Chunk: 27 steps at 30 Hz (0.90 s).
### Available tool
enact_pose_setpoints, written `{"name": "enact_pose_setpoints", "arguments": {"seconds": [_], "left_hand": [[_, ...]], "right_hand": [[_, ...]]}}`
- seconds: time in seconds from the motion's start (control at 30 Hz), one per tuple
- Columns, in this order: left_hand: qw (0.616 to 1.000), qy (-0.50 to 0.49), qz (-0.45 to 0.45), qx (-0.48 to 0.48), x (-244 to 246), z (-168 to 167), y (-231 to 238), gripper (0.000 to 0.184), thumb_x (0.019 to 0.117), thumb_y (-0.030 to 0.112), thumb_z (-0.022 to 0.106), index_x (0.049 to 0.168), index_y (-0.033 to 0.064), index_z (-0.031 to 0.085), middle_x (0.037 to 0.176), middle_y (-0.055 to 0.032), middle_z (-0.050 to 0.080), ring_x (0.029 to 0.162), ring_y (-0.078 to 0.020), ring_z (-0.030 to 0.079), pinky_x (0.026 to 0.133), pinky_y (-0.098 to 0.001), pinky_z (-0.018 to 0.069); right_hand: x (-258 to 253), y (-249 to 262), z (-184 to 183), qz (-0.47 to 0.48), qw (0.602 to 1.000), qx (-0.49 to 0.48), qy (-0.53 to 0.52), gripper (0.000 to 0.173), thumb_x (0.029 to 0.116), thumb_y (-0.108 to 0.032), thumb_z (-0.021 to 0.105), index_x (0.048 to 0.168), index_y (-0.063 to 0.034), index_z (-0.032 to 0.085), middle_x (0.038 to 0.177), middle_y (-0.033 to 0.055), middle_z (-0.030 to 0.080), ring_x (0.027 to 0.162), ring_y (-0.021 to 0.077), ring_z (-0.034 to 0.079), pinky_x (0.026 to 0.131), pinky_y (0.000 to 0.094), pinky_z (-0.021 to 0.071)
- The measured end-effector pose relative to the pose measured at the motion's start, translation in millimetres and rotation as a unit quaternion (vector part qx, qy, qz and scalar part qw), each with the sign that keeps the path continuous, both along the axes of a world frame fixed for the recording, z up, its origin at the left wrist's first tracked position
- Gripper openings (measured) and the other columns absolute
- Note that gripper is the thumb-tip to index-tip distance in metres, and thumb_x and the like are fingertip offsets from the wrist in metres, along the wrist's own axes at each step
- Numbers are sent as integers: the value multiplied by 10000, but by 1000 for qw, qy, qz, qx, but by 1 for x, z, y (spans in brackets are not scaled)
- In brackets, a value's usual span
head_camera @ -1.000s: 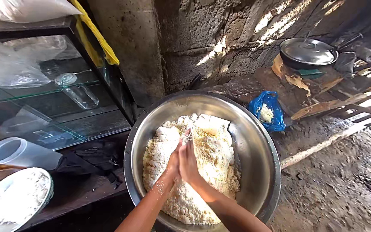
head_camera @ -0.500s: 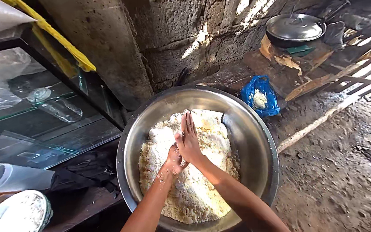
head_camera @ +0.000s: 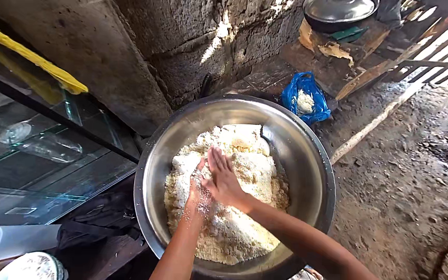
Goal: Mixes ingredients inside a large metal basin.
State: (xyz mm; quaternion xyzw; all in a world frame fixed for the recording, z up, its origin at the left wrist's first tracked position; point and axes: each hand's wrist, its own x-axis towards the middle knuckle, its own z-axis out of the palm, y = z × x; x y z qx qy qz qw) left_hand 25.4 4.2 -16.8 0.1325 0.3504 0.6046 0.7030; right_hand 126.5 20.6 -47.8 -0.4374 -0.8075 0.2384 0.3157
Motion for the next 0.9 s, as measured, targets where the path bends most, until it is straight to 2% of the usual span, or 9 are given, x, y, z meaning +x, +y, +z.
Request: {"name": "enact_pose_setpoints", "arguments": {"seconds": [0.03, 0.1, 0.2, 0.33, 0.47, 0.57, 0.73, 0.83, 0.9], "left_hand": [[997, 45, 3, -57, 10, 6, -5, 432, 1092, 433, 301, 1210, 162, 615, 1049, -4, 713, 961, -111, 692, 805, -326, 584], [992, 84, -27, -87, 17, 15, -13, 500, 1096, 479, 223, 1135, 173, 616, 943, 3, 696, 873, -102, 677, 743, -328, 574], [998, 15, -29, -47, 9, 22, -12, 637, 1091, 447, 55, 1321, 79, 521, 1104, -43, 662, 990, -88, 639, 854, -264, 535], [997, 66, -19, -27, 1, 12, -5, 471, 1119, 395, 283, 1312, 83, 578, 1118, -72, 720, 984, -142, 708, 812, -323, 610], [972, 209, -86, 61, -14, 7, 3, 398, 1080, 71, 434, 1471, 41, 501, 1350, -113, 627, 1152, -173, 643, 965, -331, 551], [962, 261, 28, 80, -24, -2, 13, 360, 1008, -47, 529, 1367, -71, 535, 1178, -171, 680, 1012, -207, 687, 917, -333, 573], [975, 187, 118, -25, -27, -3, 20, 296, 1115, 191, 387, 1067, 21, 625, 637, 36, 492, 437, -33, 390, 422, -162, 365], [994, 78, 44, -63, -42, 3, 12, 442, 1122, 384, 279, 1036, 107, 613, 541, 88, 371, 381, -34, 311, 384, -176, 337], [996, 8, 37, -82, -56, 7, 7, 544, 1086, 512, 237, 1007, 149, 635, 576, 74, 478, 423, -57, 424, 429, -221, 436]], "right_hand": [[2, 8, 0, -25, 1000, -17, 1, 923, 1020, -693, 190, 1635, -6, 148, 1708, 186, 143, 1595, 303, 96, 1281, 565, 55], [-4, 14, 5, -55, 998, -12, 3, 936, 1021, -691, 171, 1636, 7, 70, 1721, 182, 21, 1600, 296, -8, 1283, 564, 10], [-11, -7, 6, 11, 999, 48, -7, 776, 1067, -563, 84, 1644, -52, 172, 1720, 103, 152, 1596, 245, 111, 1288, 573, 39], [24, 8, -2, 10, 991, 85, -98, 595, 1098, -361, 183, 1626, -114, 303, 1699, 26, 257, 1587, 221, 160, 1281, 545, 109], [80, 20, 7, -107, 980, -17, -166, 638, 1088, -482, 308, 1605, -110, 349, 1683, 150, 266, 1558, 333, 245, 1250, 574, 223], [104, 1, -3, -158, 958, -113, -210, 705, 1006, -511, 520, 1609, -187, 353, 1633, 299, 257, 1466, 515, 318, 1118, 659, 354], [78, -19, 5, -52, 978, -194, -58, 349, 924, -7, 600, 1263, -57, 665, 1399, 197, 553, 1266, 348, 556, 1072, 474, 469], [79, -6, 22, -31, 958, -277, 67, 305, 949, 46, 495, 1206, -35, 638, 1124, 134, 662, 872, 196, 670, 772, 381, 581], [80, -1, 28, -50, 948, -288, 128, 277, 987, -2, 488, 1204, -48, 654, 968, 90, 665, 685, 132, 614, 612, 316, 543]]}}
